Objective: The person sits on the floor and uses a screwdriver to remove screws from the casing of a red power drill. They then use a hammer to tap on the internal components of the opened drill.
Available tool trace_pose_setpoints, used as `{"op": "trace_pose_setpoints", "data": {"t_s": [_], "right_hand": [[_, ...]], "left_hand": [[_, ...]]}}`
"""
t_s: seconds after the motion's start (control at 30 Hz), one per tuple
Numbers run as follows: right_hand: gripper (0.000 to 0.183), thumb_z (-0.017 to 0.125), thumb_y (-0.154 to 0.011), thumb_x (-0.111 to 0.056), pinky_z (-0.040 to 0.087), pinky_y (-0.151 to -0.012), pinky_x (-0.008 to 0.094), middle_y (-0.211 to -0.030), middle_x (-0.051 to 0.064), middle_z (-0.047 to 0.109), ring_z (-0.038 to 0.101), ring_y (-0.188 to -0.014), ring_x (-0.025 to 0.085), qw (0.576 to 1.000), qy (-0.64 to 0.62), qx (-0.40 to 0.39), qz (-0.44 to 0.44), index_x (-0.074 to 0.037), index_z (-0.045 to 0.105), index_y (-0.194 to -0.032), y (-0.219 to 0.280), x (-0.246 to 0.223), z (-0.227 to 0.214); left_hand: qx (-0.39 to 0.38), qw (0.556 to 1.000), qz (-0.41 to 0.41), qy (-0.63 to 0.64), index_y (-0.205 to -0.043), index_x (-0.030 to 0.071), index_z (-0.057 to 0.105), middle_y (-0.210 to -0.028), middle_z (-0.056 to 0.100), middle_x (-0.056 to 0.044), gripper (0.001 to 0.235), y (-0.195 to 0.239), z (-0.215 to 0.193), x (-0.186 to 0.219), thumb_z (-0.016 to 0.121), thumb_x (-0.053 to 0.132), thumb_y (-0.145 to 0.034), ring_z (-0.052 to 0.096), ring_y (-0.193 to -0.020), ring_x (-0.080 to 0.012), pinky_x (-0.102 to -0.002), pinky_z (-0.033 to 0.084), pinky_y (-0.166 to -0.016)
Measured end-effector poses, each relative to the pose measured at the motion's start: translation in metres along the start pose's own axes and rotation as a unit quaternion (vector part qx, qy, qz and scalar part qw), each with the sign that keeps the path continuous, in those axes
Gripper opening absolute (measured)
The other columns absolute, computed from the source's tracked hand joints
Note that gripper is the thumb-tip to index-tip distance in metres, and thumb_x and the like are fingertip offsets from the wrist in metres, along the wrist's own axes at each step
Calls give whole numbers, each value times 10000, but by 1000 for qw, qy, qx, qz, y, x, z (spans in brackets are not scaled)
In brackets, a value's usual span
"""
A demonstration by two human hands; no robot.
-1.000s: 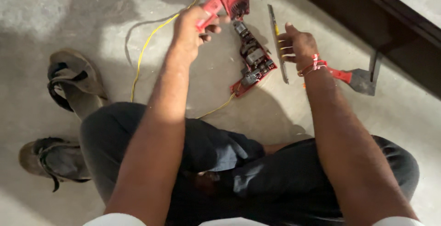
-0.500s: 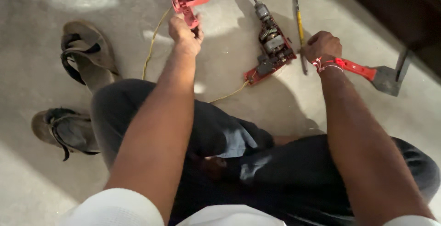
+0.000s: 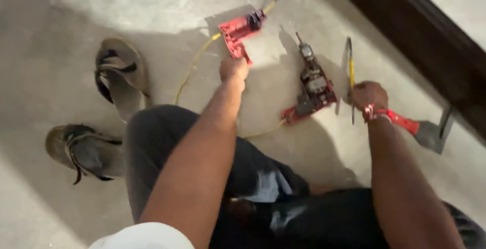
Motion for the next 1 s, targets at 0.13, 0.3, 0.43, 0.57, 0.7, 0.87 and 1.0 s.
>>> {"op": "trace_pose_setpoints", "data": {"t_s": [0.13, 0.3, 0.43, 0.57, 0.7, 0.87, 1.0], "right_hand": [[392, 757, -806, -302, 571, -894, 414, -989, 166, 782, 749, -918, 317, 1000, -18, 2, 9, -116, 797, -1148, 9, -2, -4], [369, 731, -833, -292, 588, -850, 394, -910, 149, 796, 765, -831, 272, 999, -40, -16, 34, -110, 791, -1148, 18, -9, -8], [365, 744, -827, -285, 584, -832, 382, -902, 117, 779, 757, -811, 256, 998, -58, -5, 26, -103, 794, -1139, 21, -8, -11], [361, 750, -819, -262, 580, -813, 394, -867, 126, 787, 752, -797, 242, 997, -62, -22, 39, -116, 794, -1147, 16, -8, -7], [321, 705, -890, -266, 585, -811, 386, -879, 137, 791, 754, -777, 245, 997, -66, -15, 25, -98, 793, -1149, 11, 3, -1], [247, 706, -905, -181, 589, -746, 368, -905, 157, 772, 732, -755, 235, 984, -164, -64, 24, -48, 761, -1107, -3, -1, -5], [164, 686, -950, -100, 554, -636, 335, -877, 199, 735, 684, -707, 229, 971, -168, -10, -169, 15, 711, -1063, 15, -26, -49]], "left_hand": [[17, 999, 43, -9, -1111, 109, 730, -1072, 751, -175, 367, 32, -21, 23, 668, 385, -876, 709, -1028, -385, -477, 551, -861], [45, 973, 189, -126, -1198, 224, 669, -1007, 743, -152, 282, 78, -50, 60, 641, 307, -930, 700, -974, -384, -502, 539, -857], [40, 913, 351, -205, -1262, 236, 655, -1026, 721, -113, 413, 106, -53, 71, 671, 121, -866, 694, -978, -360, -493, 553, -836], [9, 879, 388, -275, -1235, 224, 666, -1162, 664, -71, 487, 107, -48, 67, 738, 96, -770, 668, -1039, -333, -459, 569, -841], [5, 876, 368, -311, -1251, 208, 665, -1240, 631, -43, 529, 103, -42, 56, 756, 83, -745, 644, -1091, -306, -430, 571, -866], [18, 875, 323, -360, -1277, 234, 653, -1275, 598, -64, 591, 101, -51, 62, 788, 165, -706, 587, -1171, -336, -503, 522, -903], [-53, 920, 262, -288, -1236, 186, 669, -1301, 609, -107, 442, 114, -46, 67, 759, 290, -816, 603, -1189, -365, -487, 516, -904]]}}
Point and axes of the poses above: each hand's wrist, its own y-axis away from the middle knuckle, its own z-axis out of the palm, x = y × z, the point moved 4 cm from there along -y, towards the middle knuckle
